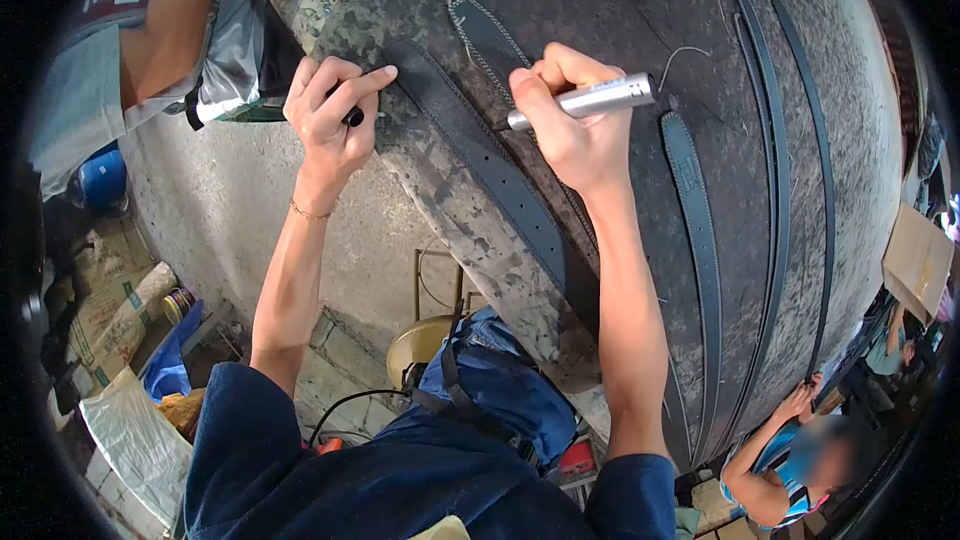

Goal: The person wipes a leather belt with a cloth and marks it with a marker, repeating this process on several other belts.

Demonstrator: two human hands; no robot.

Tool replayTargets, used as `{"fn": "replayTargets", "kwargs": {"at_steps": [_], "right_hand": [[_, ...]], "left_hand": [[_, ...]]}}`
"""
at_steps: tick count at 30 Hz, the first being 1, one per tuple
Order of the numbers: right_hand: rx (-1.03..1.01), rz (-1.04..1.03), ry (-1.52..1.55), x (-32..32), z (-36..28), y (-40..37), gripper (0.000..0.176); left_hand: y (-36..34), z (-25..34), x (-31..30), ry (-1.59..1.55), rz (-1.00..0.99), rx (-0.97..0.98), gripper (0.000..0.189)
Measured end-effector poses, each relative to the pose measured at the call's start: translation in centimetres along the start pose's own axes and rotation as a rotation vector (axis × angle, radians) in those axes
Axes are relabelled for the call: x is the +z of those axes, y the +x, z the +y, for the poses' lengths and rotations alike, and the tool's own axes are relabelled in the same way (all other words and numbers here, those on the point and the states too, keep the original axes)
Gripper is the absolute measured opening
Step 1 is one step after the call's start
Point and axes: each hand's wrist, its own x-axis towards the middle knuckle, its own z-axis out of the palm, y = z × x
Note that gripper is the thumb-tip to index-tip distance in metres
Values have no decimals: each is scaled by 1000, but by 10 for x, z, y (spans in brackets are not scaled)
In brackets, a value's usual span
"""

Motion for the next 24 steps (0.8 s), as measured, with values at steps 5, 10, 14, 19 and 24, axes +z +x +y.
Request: {"fn": "replayTargets", "kwargs": {"at_steps": [5,10,14,19,24], "right_hand": [[20,-25,-115,8,-14,-3,30],[-8,19,-316,-8,-37,-32,33],[-66,70,-268,-19,-12,-49,39],[-43,65,-224,-16,-14,-48,37],[-55,13,-376,-16,-17,-47,36]], "left_hand": [[1,-1,1,39,1,28,33],[0,-2,2,49,19,37,33],[-1,-1,3,60,23,34,32],[1,-2,2,66,17,53,32],[0,-1,1,63,3,46,32]]}}
